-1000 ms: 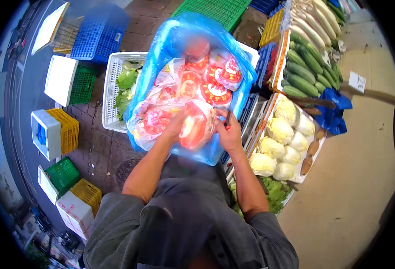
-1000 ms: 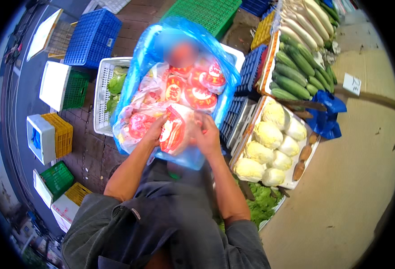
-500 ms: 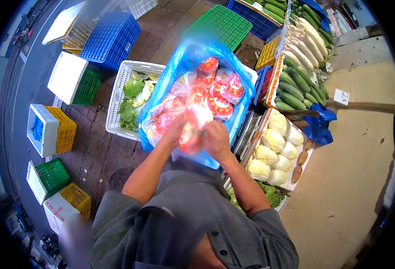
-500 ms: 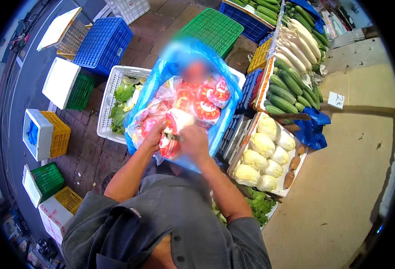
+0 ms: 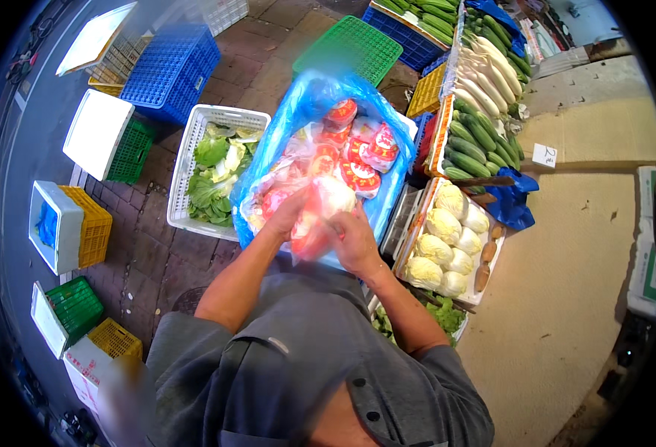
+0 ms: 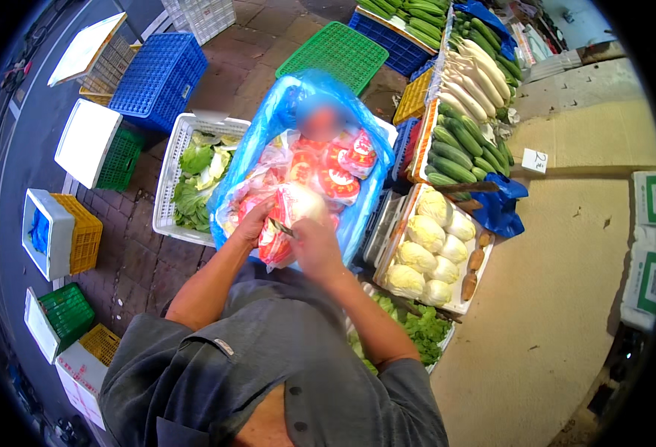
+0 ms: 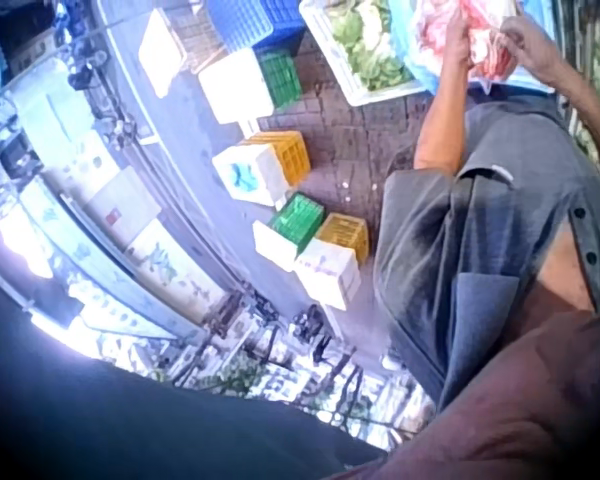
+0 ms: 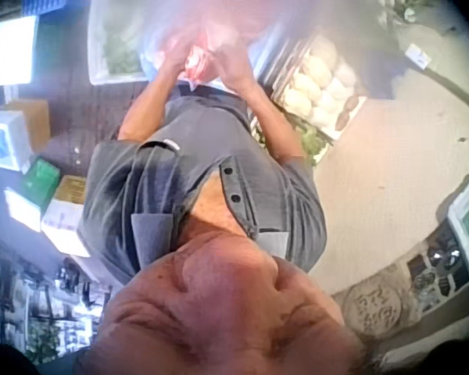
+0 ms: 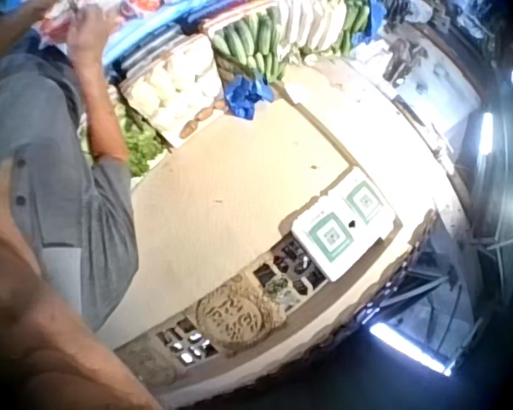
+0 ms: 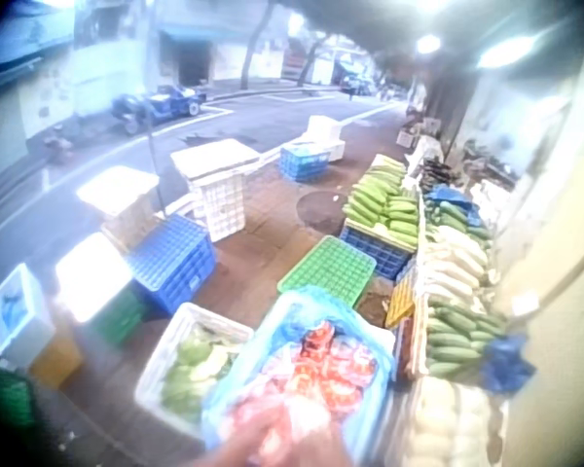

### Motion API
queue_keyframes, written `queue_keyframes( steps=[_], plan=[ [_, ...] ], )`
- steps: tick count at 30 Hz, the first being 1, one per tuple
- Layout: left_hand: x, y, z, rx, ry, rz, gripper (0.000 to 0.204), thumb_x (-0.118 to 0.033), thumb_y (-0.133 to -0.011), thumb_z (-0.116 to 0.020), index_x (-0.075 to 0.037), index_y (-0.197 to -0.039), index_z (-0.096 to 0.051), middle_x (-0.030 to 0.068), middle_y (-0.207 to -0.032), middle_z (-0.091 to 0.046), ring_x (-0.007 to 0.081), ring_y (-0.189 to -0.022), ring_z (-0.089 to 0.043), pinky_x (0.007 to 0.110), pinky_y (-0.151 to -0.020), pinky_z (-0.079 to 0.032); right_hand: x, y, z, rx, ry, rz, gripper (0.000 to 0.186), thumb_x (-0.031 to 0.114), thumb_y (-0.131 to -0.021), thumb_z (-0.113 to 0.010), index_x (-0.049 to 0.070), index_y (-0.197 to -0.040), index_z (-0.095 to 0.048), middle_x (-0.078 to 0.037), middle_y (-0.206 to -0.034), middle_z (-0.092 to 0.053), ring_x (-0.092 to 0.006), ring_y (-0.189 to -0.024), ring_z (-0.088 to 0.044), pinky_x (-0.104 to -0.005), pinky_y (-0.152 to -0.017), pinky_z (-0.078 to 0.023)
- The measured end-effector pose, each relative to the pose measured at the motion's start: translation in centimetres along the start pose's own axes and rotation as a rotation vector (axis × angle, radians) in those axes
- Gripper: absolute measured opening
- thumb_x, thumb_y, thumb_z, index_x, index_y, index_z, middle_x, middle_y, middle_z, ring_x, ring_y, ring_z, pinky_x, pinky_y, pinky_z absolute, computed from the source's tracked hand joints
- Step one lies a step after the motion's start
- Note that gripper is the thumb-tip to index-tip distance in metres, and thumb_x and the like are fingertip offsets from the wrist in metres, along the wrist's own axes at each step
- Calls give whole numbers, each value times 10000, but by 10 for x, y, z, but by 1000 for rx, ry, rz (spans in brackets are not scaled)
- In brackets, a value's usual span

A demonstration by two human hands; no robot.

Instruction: The person uses a knife to trim the outer leaves of napa cabbages at a sidewalk produce stall. The person picks up a cabbage, trims the base and outer leaves with the knife, and then places the trimmed cabbage onto a stack on a nearby tray.

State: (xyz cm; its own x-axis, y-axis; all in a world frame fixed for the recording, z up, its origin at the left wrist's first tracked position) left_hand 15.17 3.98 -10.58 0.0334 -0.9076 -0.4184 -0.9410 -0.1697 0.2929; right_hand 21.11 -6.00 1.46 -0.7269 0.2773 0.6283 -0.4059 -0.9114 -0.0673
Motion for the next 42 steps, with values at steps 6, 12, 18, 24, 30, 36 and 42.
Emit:
queue_keyframes(
  steps=[6,12,18,24,30,36,42],
  plan=[
    [13,-4,34,-121,78,-57,534,-302,-914,-589,-22,-1339,-428,140,-1262,-557,245,-1106,-586,391,-927,-505,-14,9,-4,-188,-60,-70,296,230,-790,-707,42,-972,-569,-145,-868,-590,-332,-844,-566,-454,-845,-379],
    [29,3,29,-240,-70,46,534,-340,-888,-608,-42,-1305,-460,130,-1208,-590,242,-1059,-614,386,-903,-519,-38,4,-7,4,-195,-151,188,210,-806,-670,38,-850,-611,-173,-795,-601,-378,-792,-561,-454,-727,-422],
    [39,-2,16,-224,-186,43,521,-252,-862,-636,-11,-1284,-448,120,-1138,-604,212,-995,-631,350,-836,-543,-60,20,-17,179,-358,-330,267,229,-798,-653,-28,-862,-623,-250,-810,-624,-421,-802,-608,-485,-738,-458],
    [58,-11,32,-212,-222,75,514,-347,-882,-593,3,-1246,-497,149,-1129,-626,257,-986,-641,396,-856,-542,-73,35,-11,209,-617,-435,322,241,-820,-650,-35,-979,-605,-253,-832,-628,-381,-822,-633,-445,-739,-476],
    [42,-15,41,-302,-91,148,526,-401,-908,-553,-27,-1271,-486,141,-1161,-610,272,-1000,-633,418,-865,-535,-94,49,-14,203,-636,-485,272,214,-837,-642,-27,-958,-609,-184,-799,-633,-260,-760,-611,-372,-704,-480],
    [9,-8,63,-337,85,-14,662,-539,-877,-535,-60,-1328,-461,138,-1268,-562,293,-1138,-561,464,-964,-470,-86,51,18,216,-1142,-798,205,219,-811,-690,53,-930,-669,-13,-618,-541,-129,-489,-537,-283,-413,-448],
    [-1,2,11,-265,326,17,703,-559,-842,-571,-80,-1344,-458,150,-1291,-544,308,-1147,-553,477,-976,-463,-108,65,47,-177,-1946,-482,123,42,-813,-663,53,-896,-573,-66,-792,-566,-141,-541,-483,-248,-434,-400]
  ],
)
Point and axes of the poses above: each hand's wrist, its own y-axis away from the middle knuckle, its own z-axis out of the back of the hand, x = y × z, the point moved 6 cm from there along -y, towards the middle knuckle
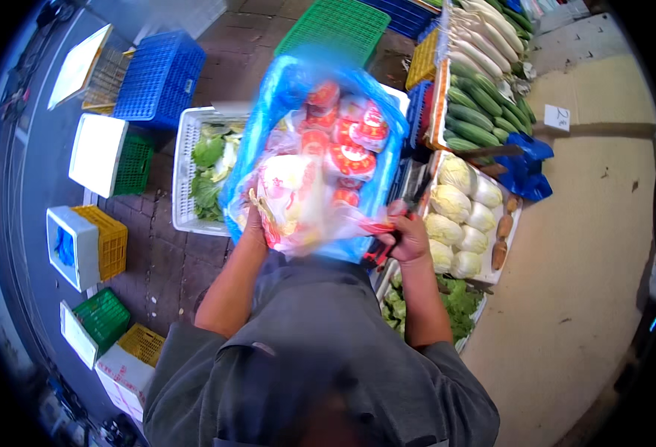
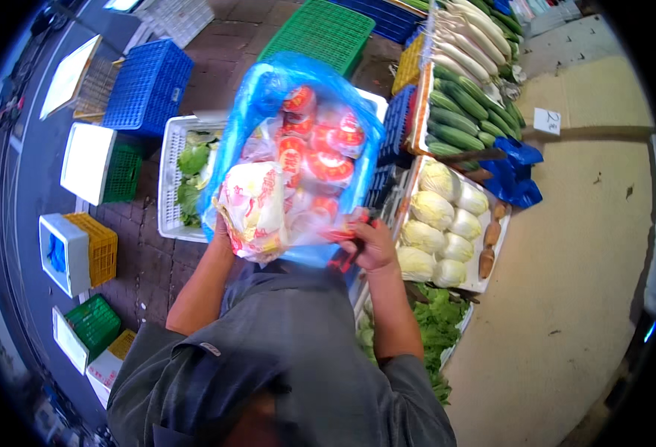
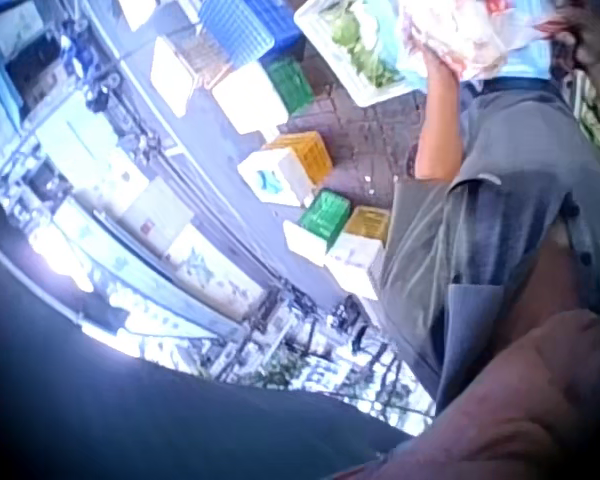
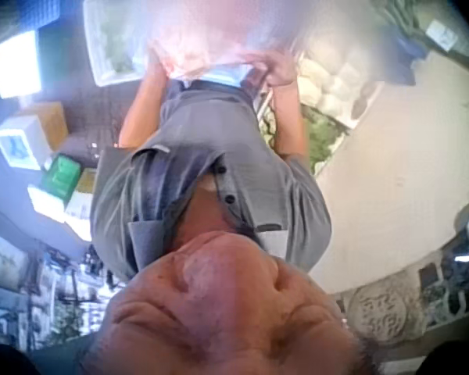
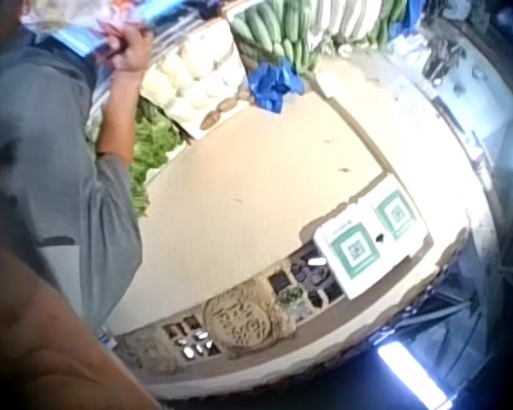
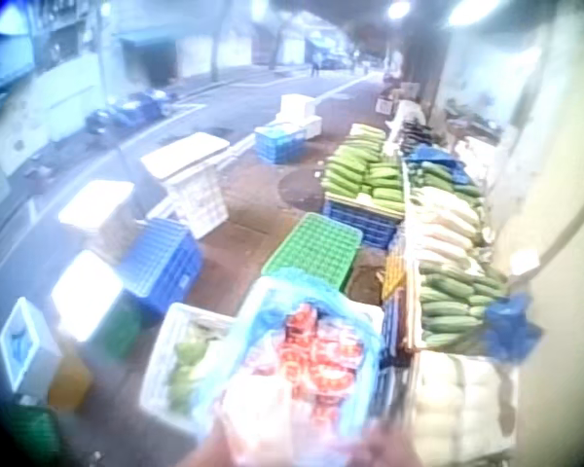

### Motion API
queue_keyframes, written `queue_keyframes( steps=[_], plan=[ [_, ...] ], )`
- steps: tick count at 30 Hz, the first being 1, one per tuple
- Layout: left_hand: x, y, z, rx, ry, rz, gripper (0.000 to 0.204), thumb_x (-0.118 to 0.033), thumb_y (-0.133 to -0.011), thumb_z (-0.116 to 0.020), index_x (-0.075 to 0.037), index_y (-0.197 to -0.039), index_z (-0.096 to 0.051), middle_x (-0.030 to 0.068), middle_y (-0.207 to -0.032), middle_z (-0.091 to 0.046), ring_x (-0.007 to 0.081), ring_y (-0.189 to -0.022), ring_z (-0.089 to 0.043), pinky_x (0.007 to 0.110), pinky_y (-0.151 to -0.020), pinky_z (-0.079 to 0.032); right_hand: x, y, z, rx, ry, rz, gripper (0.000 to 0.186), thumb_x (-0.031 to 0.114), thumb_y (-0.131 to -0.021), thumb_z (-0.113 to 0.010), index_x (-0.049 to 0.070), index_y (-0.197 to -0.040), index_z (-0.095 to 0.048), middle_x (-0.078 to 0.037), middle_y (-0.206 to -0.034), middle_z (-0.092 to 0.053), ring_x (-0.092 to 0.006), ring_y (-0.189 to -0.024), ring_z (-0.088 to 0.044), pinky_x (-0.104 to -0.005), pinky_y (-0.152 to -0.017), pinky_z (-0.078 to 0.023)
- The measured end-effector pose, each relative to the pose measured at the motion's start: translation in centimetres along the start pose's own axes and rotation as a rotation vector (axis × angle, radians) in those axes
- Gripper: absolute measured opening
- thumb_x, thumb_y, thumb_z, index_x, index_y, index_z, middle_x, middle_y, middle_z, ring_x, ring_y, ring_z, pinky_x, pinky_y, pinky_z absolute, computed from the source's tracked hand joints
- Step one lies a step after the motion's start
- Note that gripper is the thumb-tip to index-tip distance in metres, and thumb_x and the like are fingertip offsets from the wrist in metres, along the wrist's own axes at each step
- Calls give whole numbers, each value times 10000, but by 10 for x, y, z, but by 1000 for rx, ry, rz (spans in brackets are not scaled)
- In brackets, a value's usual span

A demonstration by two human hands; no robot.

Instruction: The person uses a knife to trim the outer leaves of napa cabbages at a sidewalk produce stall. The person picks up a cabbage, trims the base and outer leaves with the knife, and then places the trimmed cabbage onto a stack on a nearby tray.

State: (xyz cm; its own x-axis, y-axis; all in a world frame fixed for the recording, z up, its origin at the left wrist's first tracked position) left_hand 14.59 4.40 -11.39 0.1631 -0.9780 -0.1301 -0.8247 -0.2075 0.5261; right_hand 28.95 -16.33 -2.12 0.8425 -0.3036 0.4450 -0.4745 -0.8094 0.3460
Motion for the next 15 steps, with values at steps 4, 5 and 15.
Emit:
queue_keyframes(
  steps=[4,5,15],
  plan=[
    [-18,16,-45,164,27,0,717,-573,-846,-555,-86,-1360,-443,142,-1323,-521,319,-1167,-540,500,-986,-449,21,5,-11,-18,-17,138,256,51,-809,-674,79,-1011,-520,-17,-835,-534,-129,-578,-494,-239,-428,-391],
    [-20,22,-54,277,8,0,709,-566,-852,-550,-88,-1364,-440,138,-1329,-517,316,-1167,-541,498,-985,-450,23,5,-17,34,13,106,274,52,-809,-674,83,-1030,-516,-15,-839,-537,-132,-584,-503,-237,-429,-390],
    [0,13,-19,-18,-23,19,621,-472,-887,-574,-43,-1322,-459,136,-1223,-582,266,-1067,-599,426,-924,-500,9,-24,-45,-75,1262,422,392,39,-819,-633,-4,-1202,-564,-110,-1082,-607,-153,-802,-625,-269,-690,-504]
  ],
)
Point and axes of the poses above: each hand's wrist, its own y-axis away from the middle knuckle, its own z-axis out of the back of the hand, x = y × z, the point moved 6 cm from there along -y, towards the middle knuckle
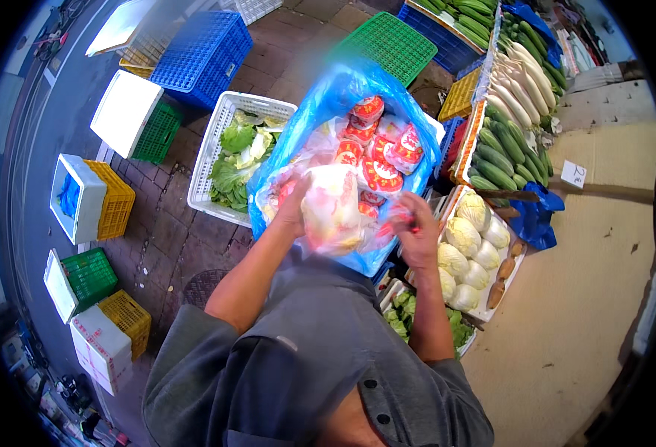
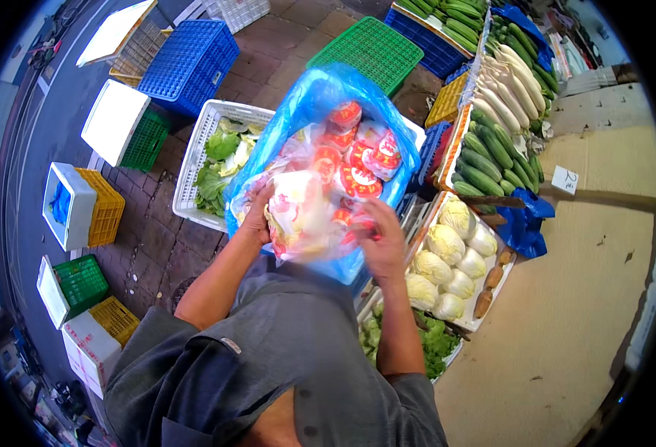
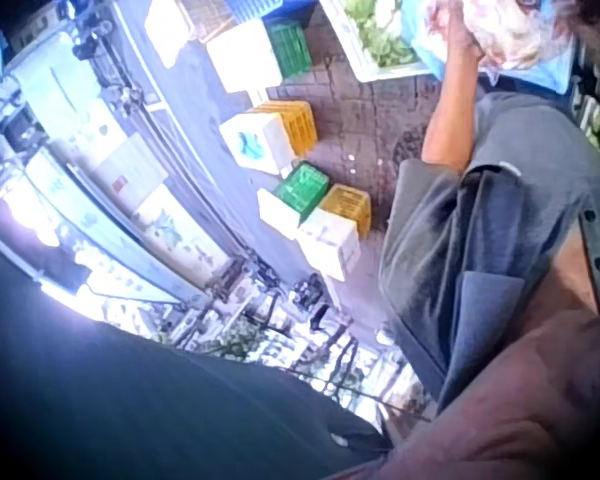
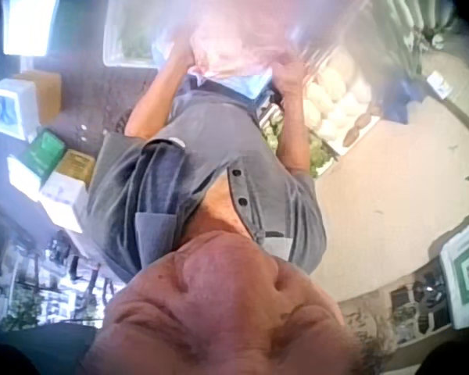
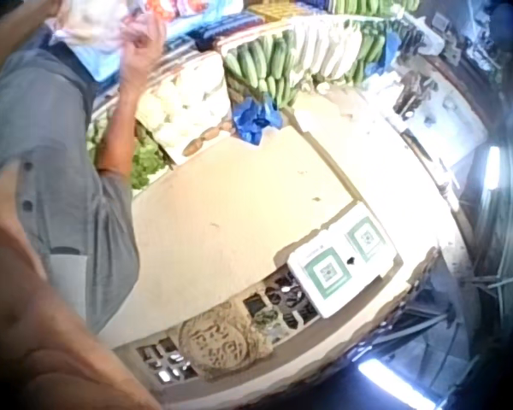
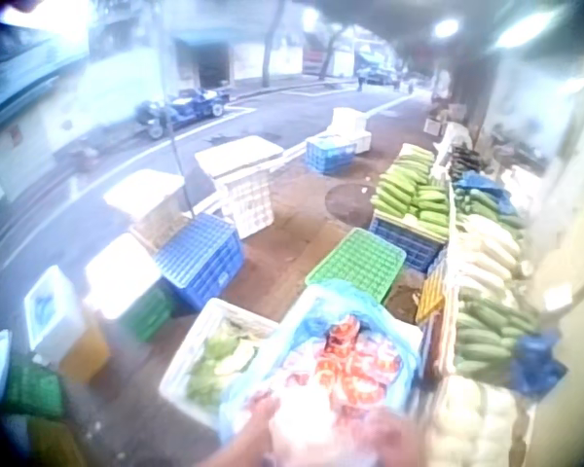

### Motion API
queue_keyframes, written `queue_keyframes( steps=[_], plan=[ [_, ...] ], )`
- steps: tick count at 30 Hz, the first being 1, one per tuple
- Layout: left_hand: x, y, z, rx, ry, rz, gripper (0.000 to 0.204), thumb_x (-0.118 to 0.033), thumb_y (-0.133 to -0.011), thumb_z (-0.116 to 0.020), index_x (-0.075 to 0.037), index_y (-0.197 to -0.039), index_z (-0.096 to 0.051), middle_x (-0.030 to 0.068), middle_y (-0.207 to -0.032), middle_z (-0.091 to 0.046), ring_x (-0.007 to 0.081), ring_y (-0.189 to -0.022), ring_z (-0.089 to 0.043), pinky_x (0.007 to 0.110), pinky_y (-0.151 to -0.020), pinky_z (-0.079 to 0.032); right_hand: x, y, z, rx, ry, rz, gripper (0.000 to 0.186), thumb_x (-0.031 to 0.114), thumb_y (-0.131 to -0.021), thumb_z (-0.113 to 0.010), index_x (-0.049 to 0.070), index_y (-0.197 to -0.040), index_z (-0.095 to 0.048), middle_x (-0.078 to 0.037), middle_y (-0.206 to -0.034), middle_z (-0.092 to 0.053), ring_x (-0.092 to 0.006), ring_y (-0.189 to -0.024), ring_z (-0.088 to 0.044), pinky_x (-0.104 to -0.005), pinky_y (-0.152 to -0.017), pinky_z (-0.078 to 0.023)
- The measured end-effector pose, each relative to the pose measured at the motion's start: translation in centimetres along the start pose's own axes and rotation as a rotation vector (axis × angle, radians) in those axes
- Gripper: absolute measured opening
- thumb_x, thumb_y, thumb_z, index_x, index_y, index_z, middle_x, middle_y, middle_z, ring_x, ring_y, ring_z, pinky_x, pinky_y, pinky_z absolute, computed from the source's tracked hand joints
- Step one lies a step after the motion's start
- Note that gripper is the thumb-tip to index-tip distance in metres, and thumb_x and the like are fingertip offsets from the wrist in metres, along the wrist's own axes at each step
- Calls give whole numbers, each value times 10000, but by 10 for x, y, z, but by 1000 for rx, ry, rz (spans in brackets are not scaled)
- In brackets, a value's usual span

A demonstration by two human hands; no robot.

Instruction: The person uses a knife to trim the outer leaves of napa cabbages at a sidewalk produce stall. The person picks up a cabbage, trims the base and outer leaves with the knife, and then places the trimmed cabbage onto a stack on a nearby tray.

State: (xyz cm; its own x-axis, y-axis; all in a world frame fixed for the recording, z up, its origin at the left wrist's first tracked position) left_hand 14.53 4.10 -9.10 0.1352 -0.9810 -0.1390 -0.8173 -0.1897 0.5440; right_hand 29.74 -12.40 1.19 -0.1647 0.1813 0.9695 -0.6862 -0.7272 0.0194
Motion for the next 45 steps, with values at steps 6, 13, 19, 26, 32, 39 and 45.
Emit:
queue_keyframes(
  steps=[6,13,19,26,32,39,45],
  plan=[
    [1,2,-5,-36,-133,-47,503,-393,-946,-509,-27,-1289,-470,124,-1151,-613,241,-981,-633,385,-857,-531,32,-22,-78,318,394,144,410,85,-734,-724,63,-1127,-610,-153,-1144,-541,-300,-986,-593,-323,-820,-488],
    [6,5,22,63,-43,11,456,-381,-965,-467,-42,-1269,-500,137,-1144,-635,264,-966,-654,444,-865,-534,18,-12,-90,285,354,446,136,-2,-717,-615,56,-833,-574,-118,-766,-539,-303,-725,-552,-365,-646,-458],
    [-8,-4,37,-112,-432,-275,360,-196,-934,-561,-16,-1240,-495,111,-1086,-638,215,-945,-652,360,-815,-553,-7,-1,-94,267,563,546,183,136,-667,-702,98,-815,-601,-103,-739,-539,-297,-737,-548,-424,-670,-420],
    [15,-60,121,-15,-529,-135,317,-316,-968,-494,-56,-1139,-557,83,-1050,-647,198,-891,-657,365,-773,-567,27,-27,-91,180,565,516,152,109,-682,-691,73,-753,-561,-109,-714,-536,-298,-695,-547,-415,-622,-420],
    [48,-103,167,-40,-728,-28,532,-525,-942,-447,-67,-1191,-553,81,-1074,-654,196,-902,-661,377,-811,-558,26,-68,-96,192,686,450,138,153,-739,-659,75,-788,-556,-130,-750,-553,-310,-701,-570,-428,-617,-433],
    [58,-40,107,131,-447,127,573,-497,-883,-584,-33,-1216,-546,96,-1120,-647,209,-979,-653,377,-840,-548,-44,-105,-72,185,847,228,229,210,-842,-557,41,-718,-649,-145,-638,-641,-269,-527,-622,-421,-520,-490],
    [18,-25,95,-27,-346,12,469,-356,-911,-579,-12,-1227,-540,127,-1126,-645,251,-972,-659,413,-831,-553,-61,-76,-59,168,674,33,270,289,-830,-582,44,-782,-685,-139,-751,-669,-282,-657,-643,-407,-638,-517]
  ],
)
Point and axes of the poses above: each hand's wrist, its own y-axis away from the middle knuckle, its own z-axis out of the back of the hand, x = y × z, the point moved 6 cm from there along -y, towards the middle knuckle
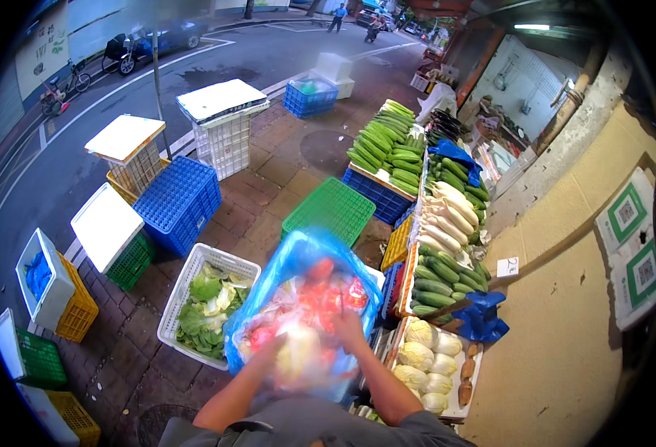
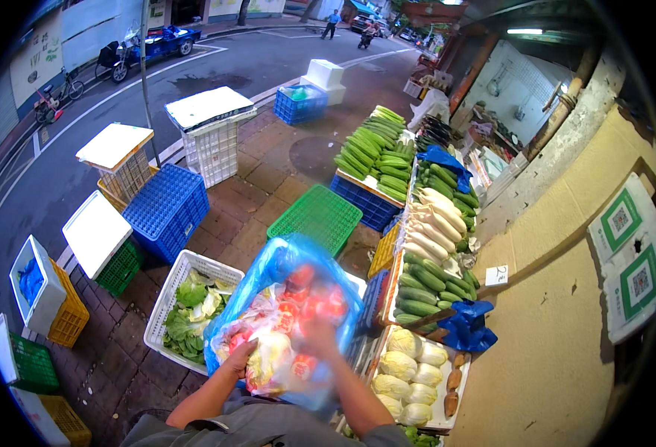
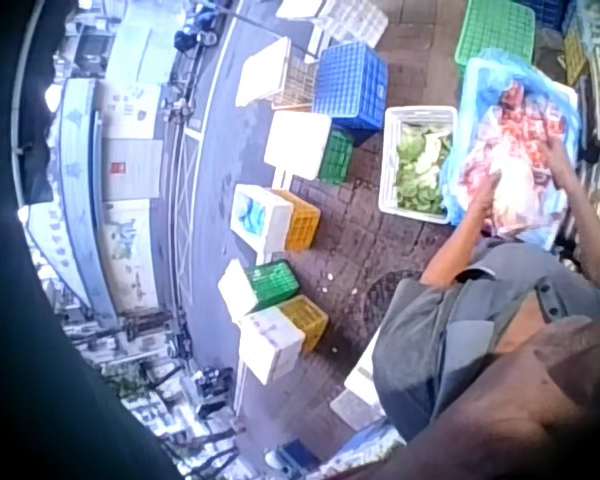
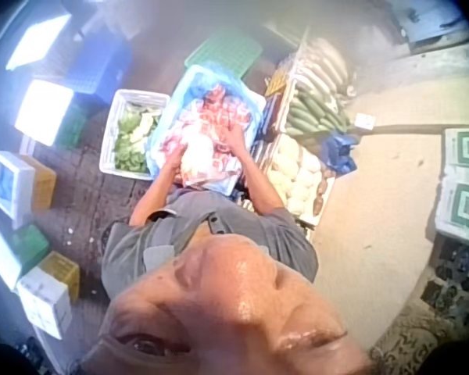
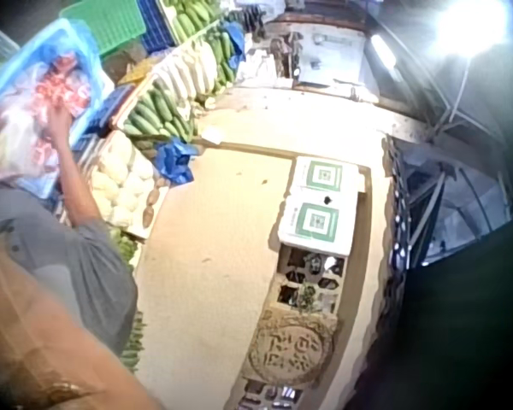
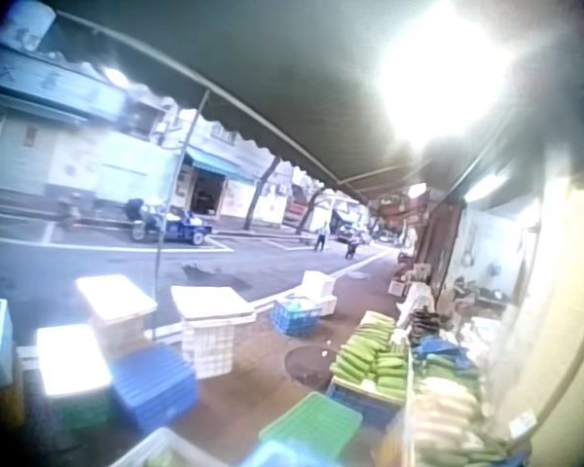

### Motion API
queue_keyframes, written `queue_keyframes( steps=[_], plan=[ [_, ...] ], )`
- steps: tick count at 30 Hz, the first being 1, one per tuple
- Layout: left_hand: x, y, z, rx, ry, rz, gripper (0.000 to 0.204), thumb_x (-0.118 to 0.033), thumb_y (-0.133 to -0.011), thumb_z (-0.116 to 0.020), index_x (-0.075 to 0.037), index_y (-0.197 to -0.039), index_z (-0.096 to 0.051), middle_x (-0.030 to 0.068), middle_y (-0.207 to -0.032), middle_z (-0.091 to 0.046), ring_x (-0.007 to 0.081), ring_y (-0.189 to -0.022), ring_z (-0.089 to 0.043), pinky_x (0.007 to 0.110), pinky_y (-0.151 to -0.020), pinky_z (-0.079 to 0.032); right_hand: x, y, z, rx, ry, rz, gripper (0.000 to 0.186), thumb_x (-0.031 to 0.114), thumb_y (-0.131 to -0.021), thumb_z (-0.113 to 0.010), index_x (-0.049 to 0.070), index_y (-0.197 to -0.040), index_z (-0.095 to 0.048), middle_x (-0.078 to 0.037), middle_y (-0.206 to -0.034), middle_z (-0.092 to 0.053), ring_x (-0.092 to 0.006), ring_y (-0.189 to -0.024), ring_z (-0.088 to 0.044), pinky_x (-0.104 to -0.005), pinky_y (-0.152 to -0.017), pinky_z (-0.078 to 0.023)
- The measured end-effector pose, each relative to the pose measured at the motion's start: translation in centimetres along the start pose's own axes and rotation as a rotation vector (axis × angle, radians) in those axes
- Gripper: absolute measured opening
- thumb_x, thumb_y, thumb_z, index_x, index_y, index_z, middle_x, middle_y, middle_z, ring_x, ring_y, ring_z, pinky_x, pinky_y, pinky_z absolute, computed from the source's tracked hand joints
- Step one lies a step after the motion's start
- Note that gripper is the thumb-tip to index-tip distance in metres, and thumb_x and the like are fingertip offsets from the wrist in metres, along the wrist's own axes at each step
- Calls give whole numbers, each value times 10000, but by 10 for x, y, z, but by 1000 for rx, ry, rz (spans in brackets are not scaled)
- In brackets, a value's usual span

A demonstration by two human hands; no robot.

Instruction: The person uses a knife to trim the outer leaves of napa cabbages at a sidewalk produce stall. The person picks up a cabbage, trims the base and outer leaves with the knife, and then places the trimmed cabbage onto a stack on a nearby tray.

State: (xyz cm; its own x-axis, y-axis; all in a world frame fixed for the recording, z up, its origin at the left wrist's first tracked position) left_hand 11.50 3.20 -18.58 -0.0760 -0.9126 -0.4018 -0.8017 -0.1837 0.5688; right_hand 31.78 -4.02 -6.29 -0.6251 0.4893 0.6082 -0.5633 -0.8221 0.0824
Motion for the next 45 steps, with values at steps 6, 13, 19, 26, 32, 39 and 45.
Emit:
queue_keyframes(
  steps=[6,13,19,26,32,39,45],
  plan=[
    [-41,8,-46,-88,-112,-286,449,-288,-854,-687,31,-1146,-568,125,-997,-667,227,-837,-677,385,-761,-569,51,60,-8,140,-285,-172,604,423,-746,-667,109,-1251,-565,-171,-1240,-549,-324,-1075,-573,-420,-923,-454],
    [-41,6,-44,-96,-74,-304,478,-291,-849,-692,36,-1171,-560,125,-1052,-661,226,-900,-671,380,-798,-560,10,72,-19,-38,-481,-326,397,300,-836,-620,69,-1158,-628,-189,-1061,-619,-268,-886,-626,-379,-762,-501],
    [-18,-14,-1,13,-73,-120,476,-323,-893,-611,13,-1223,-540,134,-1112,-651,244,-962,-661,397,-860,-542,-26,64,-18,-237,-270,-203,274,237,-882,-577,-5,-947,-686,-109,-736,-666,-183,-635,-622,-323,-579,-497],
    [-20,18,-26,-1,40,-15,515,-401,-954,-486,-27,-1308,-486,133,-1252,-568,262,-1115,-572,416,-983,-443,-25,49,-18,47,-580,-520,190,232,-803,-618,48,-842,-646,-120,-680,-609,-217,-640,-609,-352,-581,-485],
    [-29,25,-37,-5,51,-106,677,-535,-796,-673,-34,-1237,-558,134,-1165,-637,256,-1018,-644,417,-908,-517,-72,65,-33,95,-914,-510,206,148,-808,-677,19,-952,-608,-53,-710,-604,-189,-577,-577,-335,-560,-506],
    [-29,25,-47,56,108,-11,561,-472,-907,-555,-24,-1244,-547,135,-1135,-650,243,-980,-661,417,-889,-529,-28,64,31,-39,-812,-526,245,201,-882,-649,20,-1038,-596,0,-716,-571,-82,-550,-515,-221,-496,-437],
    [6,-15,-37,172,81,13,508,-406,-931,-550,-16,-1256,-521,128,-1168,-629,224,-1000,-646,390,-886,-527,-11,31,-8,111,-903,-282,221,194,-876,-648,-2,-977,-647,0,-740,-629,-86,-676,-582,-242,-606,-468]
  ],
)
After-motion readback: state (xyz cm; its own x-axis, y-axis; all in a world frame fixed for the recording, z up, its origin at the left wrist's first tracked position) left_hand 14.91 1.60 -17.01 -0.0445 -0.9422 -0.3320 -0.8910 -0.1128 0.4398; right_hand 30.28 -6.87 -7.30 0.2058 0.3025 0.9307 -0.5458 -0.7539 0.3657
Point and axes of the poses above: each hand's wrist, its own y-axis away from the middle knuckle, its own z-axis out of the back of the hand, x = y × z, the point moved 6 cm from there along -y, towards the middle knuckle
